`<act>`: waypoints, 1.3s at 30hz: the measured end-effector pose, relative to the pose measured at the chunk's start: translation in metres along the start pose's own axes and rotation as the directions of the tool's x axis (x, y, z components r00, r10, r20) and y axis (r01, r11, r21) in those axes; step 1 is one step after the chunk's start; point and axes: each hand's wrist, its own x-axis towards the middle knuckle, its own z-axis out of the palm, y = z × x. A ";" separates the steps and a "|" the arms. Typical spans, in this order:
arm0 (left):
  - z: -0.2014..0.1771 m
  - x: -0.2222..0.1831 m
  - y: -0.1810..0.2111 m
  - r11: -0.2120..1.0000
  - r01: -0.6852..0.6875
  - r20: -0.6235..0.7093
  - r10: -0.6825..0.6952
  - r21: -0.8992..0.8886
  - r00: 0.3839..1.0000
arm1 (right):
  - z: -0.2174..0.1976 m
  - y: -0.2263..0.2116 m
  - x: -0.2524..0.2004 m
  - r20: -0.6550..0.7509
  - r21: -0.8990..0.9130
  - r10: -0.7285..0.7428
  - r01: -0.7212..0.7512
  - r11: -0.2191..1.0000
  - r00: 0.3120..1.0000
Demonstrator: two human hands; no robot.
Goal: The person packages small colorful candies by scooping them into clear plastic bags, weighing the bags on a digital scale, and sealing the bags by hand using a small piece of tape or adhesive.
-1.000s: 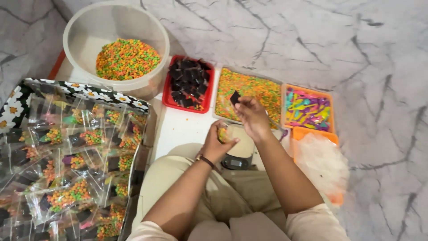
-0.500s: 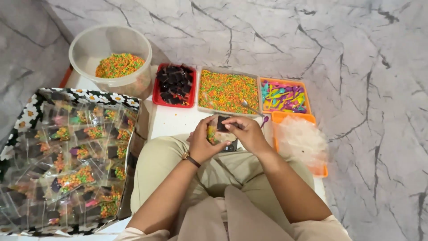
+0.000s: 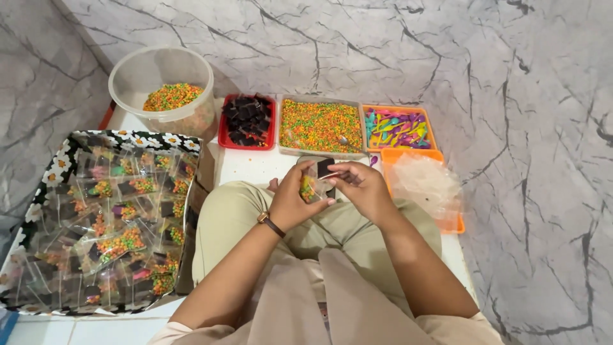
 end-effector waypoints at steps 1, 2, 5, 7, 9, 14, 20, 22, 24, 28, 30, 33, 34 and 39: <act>-0.002 -0.002 0.006 1.000 -0.004 0.022 0.004 -0.026 1.000 | -0.004 -0.013 -0.002 -0.011 -0.163 -0.099 0.096 0.982 0.995; -0.005 -0.004 0.011 1.000 -0.005 0.025 0.006 -0.024 1.000 | -0.007 -0.015 -0.003 -0.015 -0.161 -0.099 0.096 0.982 0.995; -0.006 -0.007 0.019 0.981 -0.093 0.032 0.100 -0.170 0.994 | -0.016 -0.022 -0.006 0.080 -0.242 -0.315 0.325 0.914 0.946; -0.001 -0.008 0.015 0.956 -0.117 0.073 0.142 -0.268 0.987 | -0.020 -0.030 -0.006 0.218 -0.321 -0.457 0.506 0.801 0.862; -0.005 -0.010 0.020 0.939 -0.103 0.121 0.149 -0.327 0.981 | -0.026 -0.045 -0.008 0.272 -0.323 -0.493 0.561 0.762 0.826; -0.007 -0.015 0.023 0.875 -0.046 0.268 0.198 -0.482 0.943 | -0.034 -0.069 -0.010 0.411 -0.240 -0.519 0.639 0.731 0.749; 0.007 -0.026 0.014 0.662 0.156 0.476 0.335 -0.733 0.813 | -0.026 -0.088 -0.007 0.558 -0.107 -0.562 0.725 0.680 0.610; -0.002 -0.028 0.025 0.710 0.028 0.453 0.417 -0.703 0.789 | -0.022 -0.099 -0.010 0.587 -0.130 -0.560 0.751 0.648 0.585; 0.001 -0.028 0.016 0.700 0.013 0.439 0.433 -0.714 0.787 | -0.018 -0.098 -0.009 0.600 -0.123 -0.559 0.757 0.642 0.572; 0.008 -0.031 -0.003 0.649 0.078 0.443 0.421 -0.757 0.791 | -0.019 -0.076 -0.010 0.632 -0.167 -0.516 0.751 0.639 0.579; 0.002 -0.033 0.009 0.595 0.116 0.428 0.418 -0.796 0.801 | -0.023 -0.075 -0.016 0.593 -0.152 -0.505 0.703 0.695 0.627; -0.001 -0.029 0.018 0.530 0.151 0.414 0.423 -0.835 0.806 | -0.023 -0.062 -0.024 0.524 -0.171 -0.495 0.655 0.736 0.693; 0.000 -0.026 0.019 0.523 0.153 0.415 0.430 -0.838 0.802 | -0.023 -0.056 -0.026 0.493 -0.207 -0.501 0.656 0.726 0.711; -0.009 -0.024 0.056 0.566 0.124 0.426 0.440 -0.815 0.791 | -0.012 -0.039 -0.035 0.466 -0.215 -0.480 0.621 0.754 0.743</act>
